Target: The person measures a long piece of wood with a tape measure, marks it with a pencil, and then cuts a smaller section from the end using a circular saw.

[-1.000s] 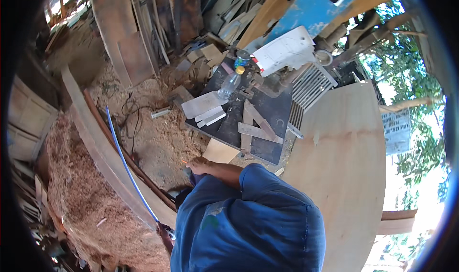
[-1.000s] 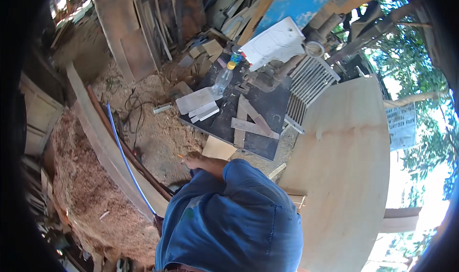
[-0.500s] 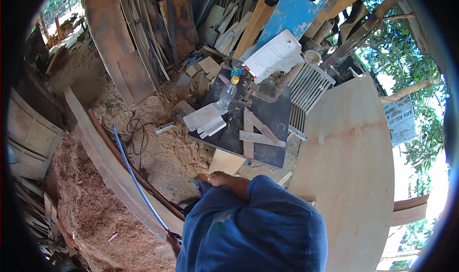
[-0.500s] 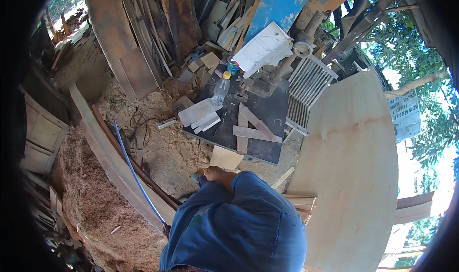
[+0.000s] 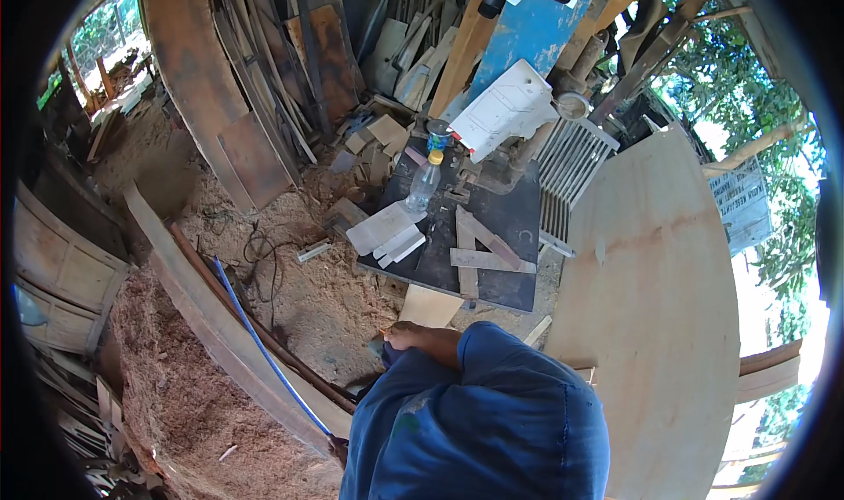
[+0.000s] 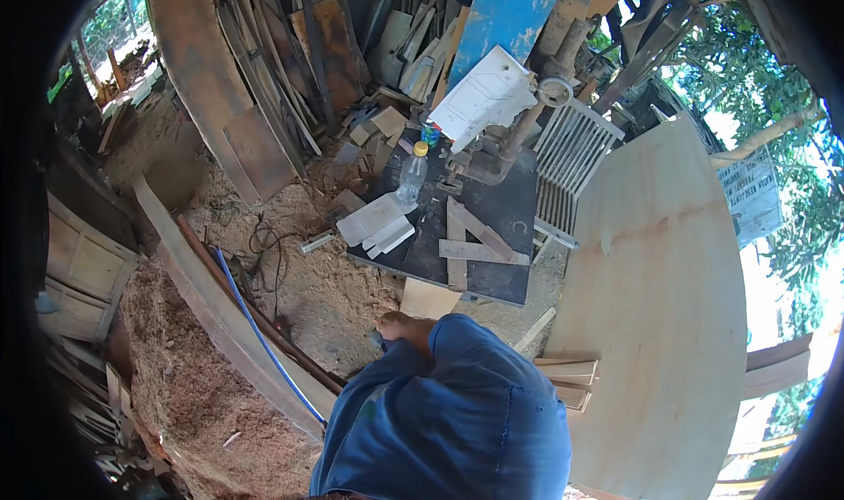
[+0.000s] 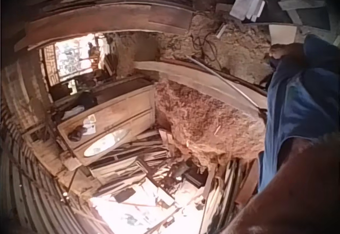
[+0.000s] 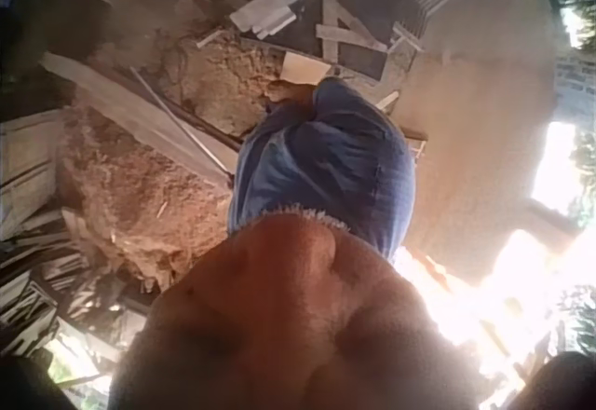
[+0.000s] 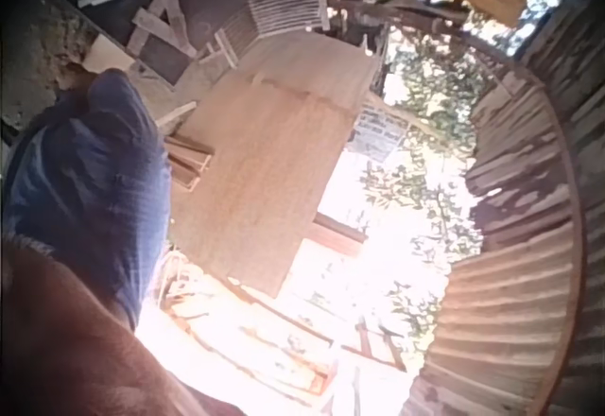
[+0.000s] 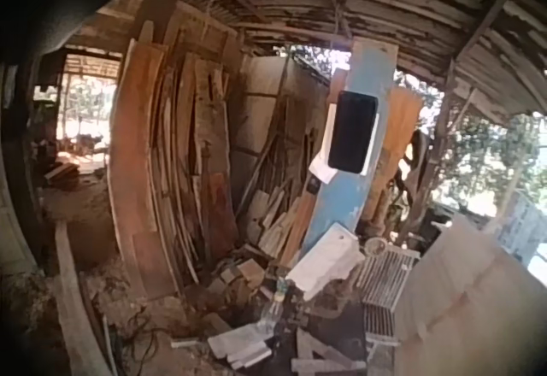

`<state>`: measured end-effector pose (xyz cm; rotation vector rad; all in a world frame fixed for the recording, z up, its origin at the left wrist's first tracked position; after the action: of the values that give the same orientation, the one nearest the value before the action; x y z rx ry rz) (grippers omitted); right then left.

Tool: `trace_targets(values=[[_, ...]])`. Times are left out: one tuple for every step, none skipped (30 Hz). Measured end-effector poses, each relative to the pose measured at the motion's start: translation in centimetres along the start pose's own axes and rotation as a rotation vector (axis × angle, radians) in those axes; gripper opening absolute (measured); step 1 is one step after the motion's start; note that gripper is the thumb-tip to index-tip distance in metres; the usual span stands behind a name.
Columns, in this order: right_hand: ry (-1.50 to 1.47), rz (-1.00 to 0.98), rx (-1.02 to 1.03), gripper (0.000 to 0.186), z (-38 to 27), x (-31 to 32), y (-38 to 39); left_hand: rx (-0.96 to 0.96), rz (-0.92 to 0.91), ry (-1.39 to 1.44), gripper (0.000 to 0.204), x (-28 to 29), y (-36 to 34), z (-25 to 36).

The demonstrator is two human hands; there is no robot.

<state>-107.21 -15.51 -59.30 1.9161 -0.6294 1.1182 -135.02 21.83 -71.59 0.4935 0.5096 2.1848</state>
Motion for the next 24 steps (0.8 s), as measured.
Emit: trace_targets(values=[[0.019, -0.023, 0.003, 0.027, -0.1, 0.0, 0.0, 0.005, -0.017, 0.024, 0.058, -0.2, -0.3, 0.1], [-0.022, -0.036, -0.032, 0.027, 0.0, 0.1, 0.0, 0.007, -0.036, 0.049, 0.058, -0.4, -0.6, 0.2], [-0.05, -0.069, -0.067, 0.028, 0.1, 0.0, 0.1, 0.012, -0.052, 0.072, 0.058, -0.6, -0.9, 0.3], [-0.081, -0.087, -0.083, 0.028, 0.1, 0.1, 0.2, 0.014, -0.061, 0.1, 0.058, -0.7, -1.1, 0.4], [-0.096, -0.111, -0.108, 0.028, 0.2, 0.2, 0.3, 0.012, -0.072, 0.122, 0.058, -0.7, -1.3, 0.5], [-0.112, -0.116, -0.115, 0.028, 0.2, 0.4, 0.4, 0.012, -0.079, 0.154, 0.058, -0.7, -1.4, 0.6], [-0.126, -0.128, -0.127, 0.029, 0.3, 0.6, 0.5, 0.01, -0.088, 0.188, 0.058, -0.7, -1.4, 0.8], [-0.096, -0.172, -0.11, 0.03, 0.3, 0.7, 0.5, 0.005, -0.096, 0.222, 0.058, -0.7, -1.3, 1.1], [-0.065, -0.223, -0.096, 0.031, 0.3, 0.6, 0.4, 0.0, -0.1, 0.246, 0.058, -0.7, -1.1, 1.4], [-0.029, -0.28, -0.073, 0.033, 0.1, 0.5, 0.3, -0.005, -0.097, 0.248, 0.058, -0.5, -0.8, 1.8], [0.007, -0.279, -0.06, 0.034, 0.1, 0.6, -0.1, 0.064, -0.059, 0.19, 0.058, -0.4, -0.4, 1.5], [0.049, -0.287, -0.036, 0.034, 0.1, 0.7, -0.7, 0.017, -0.052, 0.204, 0.057, -0.3, 0.3, 2.1], [0.113, -0.337, -0.019, 0.035, -0.2, 0.2, -1.0, 0.106, -0.019, 0.133, 0.055, -0.3, 0.9, 1.5], [0.031, -0.351, -0.08, 0.034, 0.3, 0.0, -1.4, 0.15, 0.039, -0.07, 0.054, 0.3, 2.0, 1.2], [-0.07, -0.379, -0.113, 0.034, 0.5, -0.5, -1.5, 0.118, 0.059, -0.11, 0.053, 0.2, 2.7, 1.5], [0.023, -0.402, -0.107, 0.034, 0.2, -1.4, -2.3, 0.211, 0.084, -0.16, 0.054, 0.5, 3.9, 0.6], [0.098, -0.412, -0.077, 0.034, -0.1, -2.0, -3.3, 0.163, 0.124, 0.007, 0.054, 0.2, 5.0, 0.8], [0.052, -0.324, 0.057, 0.035, -1.0, -1.8, -3.6, 0.19, 0.145, 0.062, 0.054, -0.1, 5.7, 0.5], [0.062, -0.304, 0.101, 0.036, -1.2, -1.8, -4.1, 0.165, 0.19, 0.069, 0.053, -0.1, 7.1, 0.4], [0.086, -0.339, 0.084, 0.038, -1.2, -2.3, -4.5, 0.215, 0.208, 0.104, 0.052, -0.2, 8.2, -0.3], [0.08, -0.361, 0.145, 0.039, -1.7, -2.5, -4.8, 0.211, 0.22, 0.112, 0.051, -0.4, 9.5, -0.7], [0.097, -0.412, 0.159, 0.039, -2.1, -2.9, -5.3, 0.277, 0.231, 0.158, 0.051, -0.7, 10.8, -1.6], [0.095, -0.442, 0.193, 0.04, -2.6, -3.1, -5.6, 0.317, 0.248, 0.166, 0.051, -0.9, 12.0, -2.4], [0.11, -0.453, 0.306, 0.04, -4.0, -3.3, -6.2, 0.283, 0.291, 0.185, 0.05, -1.1, 13.2, -2.8]])
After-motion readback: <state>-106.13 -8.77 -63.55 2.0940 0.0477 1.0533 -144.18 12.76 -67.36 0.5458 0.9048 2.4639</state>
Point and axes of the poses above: each hand's wrist, its own y-axis away from the middle knuckle, its own x-axis out of the back of the hand, z = x × y, the point moved 7 cm from there along -y, towards the middle knuckle, and after that the axes turned 3 degrees about z, right-handed, at the moved point
